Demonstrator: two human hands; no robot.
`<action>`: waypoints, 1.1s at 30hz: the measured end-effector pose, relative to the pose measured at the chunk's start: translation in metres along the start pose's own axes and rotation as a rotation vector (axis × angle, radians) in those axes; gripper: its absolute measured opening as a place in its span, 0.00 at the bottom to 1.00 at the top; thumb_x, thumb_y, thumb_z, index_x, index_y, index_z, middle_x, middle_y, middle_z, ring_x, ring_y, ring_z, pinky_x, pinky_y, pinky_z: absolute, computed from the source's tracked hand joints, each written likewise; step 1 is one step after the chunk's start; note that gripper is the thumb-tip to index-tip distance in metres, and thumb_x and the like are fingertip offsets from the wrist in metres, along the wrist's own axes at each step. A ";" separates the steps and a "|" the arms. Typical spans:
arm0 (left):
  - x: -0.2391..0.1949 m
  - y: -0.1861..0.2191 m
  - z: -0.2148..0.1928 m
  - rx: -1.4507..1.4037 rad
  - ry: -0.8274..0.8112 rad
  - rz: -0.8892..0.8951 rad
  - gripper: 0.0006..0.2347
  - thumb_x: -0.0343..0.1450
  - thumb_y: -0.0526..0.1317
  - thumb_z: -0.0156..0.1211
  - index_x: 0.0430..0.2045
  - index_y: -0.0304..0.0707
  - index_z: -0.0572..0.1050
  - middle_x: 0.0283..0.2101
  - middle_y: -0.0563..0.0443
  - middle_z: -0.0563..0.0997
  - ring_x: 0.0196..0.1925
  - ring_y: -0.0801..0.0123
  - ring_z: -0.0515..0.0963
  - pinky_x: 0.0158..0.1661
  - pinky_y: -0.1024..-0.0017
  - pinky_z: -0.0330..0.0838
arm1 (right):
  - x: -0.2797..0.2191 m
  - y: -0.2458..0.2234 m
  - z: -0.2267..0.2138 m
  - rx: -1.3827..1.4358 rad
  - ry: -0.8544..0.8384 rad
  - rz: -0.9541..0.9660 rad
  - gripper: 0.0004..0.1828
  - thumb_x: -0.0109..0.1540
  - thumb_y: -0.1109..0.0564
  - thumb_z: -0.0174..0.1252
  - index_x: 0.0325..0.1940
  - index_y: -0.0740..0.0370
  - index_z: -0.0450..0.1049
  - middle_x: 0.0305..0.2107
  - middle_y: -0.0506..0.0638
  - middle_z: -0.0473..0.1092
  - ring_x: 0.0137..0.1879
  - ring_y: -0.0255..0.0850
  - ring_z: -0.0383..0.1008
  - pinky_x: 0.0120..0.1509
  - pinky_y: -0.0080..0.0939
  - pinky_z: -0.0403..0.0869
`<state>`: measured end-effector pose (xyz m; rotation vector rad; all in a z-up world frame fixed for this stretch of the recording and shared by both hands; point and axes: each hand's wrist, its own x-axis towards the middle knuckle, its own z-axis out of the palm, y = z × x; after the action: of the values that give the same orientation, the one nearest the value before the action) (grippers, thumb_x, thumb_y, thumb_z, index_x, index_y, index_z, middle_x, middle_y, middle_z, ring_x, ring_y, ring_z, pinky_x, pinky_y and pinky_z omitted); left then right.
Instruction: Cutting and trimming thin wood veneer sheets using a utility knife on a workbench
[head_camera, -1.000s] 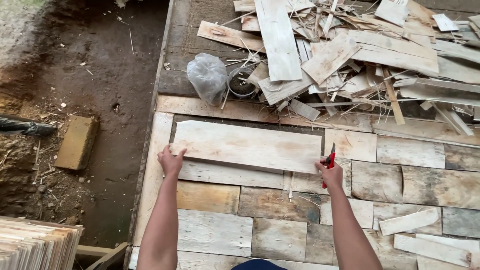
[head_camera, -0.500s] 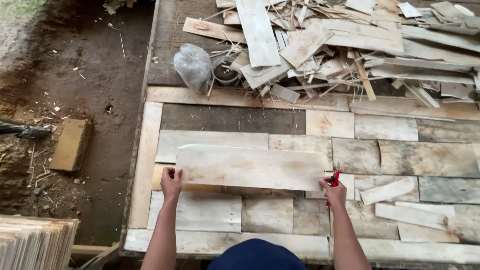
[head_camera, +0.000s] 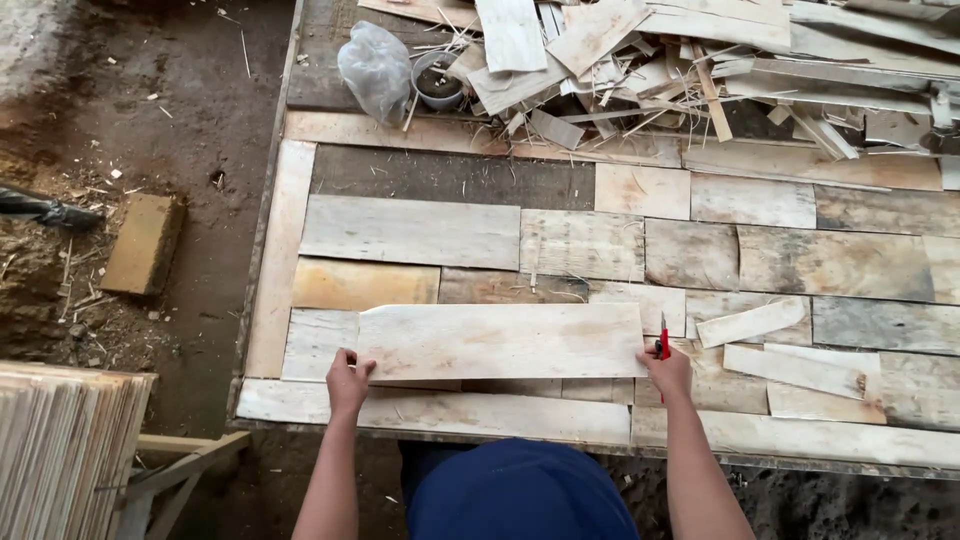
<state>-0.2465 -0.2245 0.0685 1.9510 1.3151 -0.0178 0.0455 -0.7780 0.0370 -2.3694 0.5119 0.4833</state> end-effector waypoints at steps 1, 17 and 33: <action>0.001 -0.009 0.004 -0.003 0.002 -0.003 0.14 0.68 0.40 0.72 0.40 0.34 0.73 0.43 0.40 0.82 0.44 0.53 0.83 0.44 0.58 0.78 | -0.004 -0.010 0.001 -0.002 -0.002 -0.004 0.15 0.50 0.52 0.76 0.40 0.52 0.84 0.30 0.42 0.80 0.33 0.44 0.82 0.41 0.42 0.80; 0.000 -0.024 0.022 0.092 -0.005 0.020 0.29 0.57 0.43 0.82 0.49 0.36 0.74 0.47 0.43 0.78 0.53 0.51 0.82 0.55 0.60 0.78 | -0.016 -0.245 0.155 -0.210 -0.178 -0.305 0.16 0.56 0.45 0.72 0.37 0.57 0.80 0.33 0.53 0.79 0.48 0.55 0.82 0.51 0.52 0.79; -0.005 -0.007 0.011 -0.006 -0.059 -0.066 0.26 0.63 0.42 0.77 0.52 0.37 0.71 0.51 0.45 0.70 0.50 0.59 0.75 0.51 0.62 0.74 | 0.024 -0.229 0.069 -0.261 -0.336 -0.351 0.12 0.64 0.48 0.60 0.40 0.60 0.76 0.27 0.53 0.72 0.31 0.44 0.70 0.35 0.45 0.66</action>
<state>-0.2501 -0.2341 0.0586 1.8874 1.3382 -0.1029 0.1609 -0.5758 0.0964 -2.4784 -0.1271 0.8007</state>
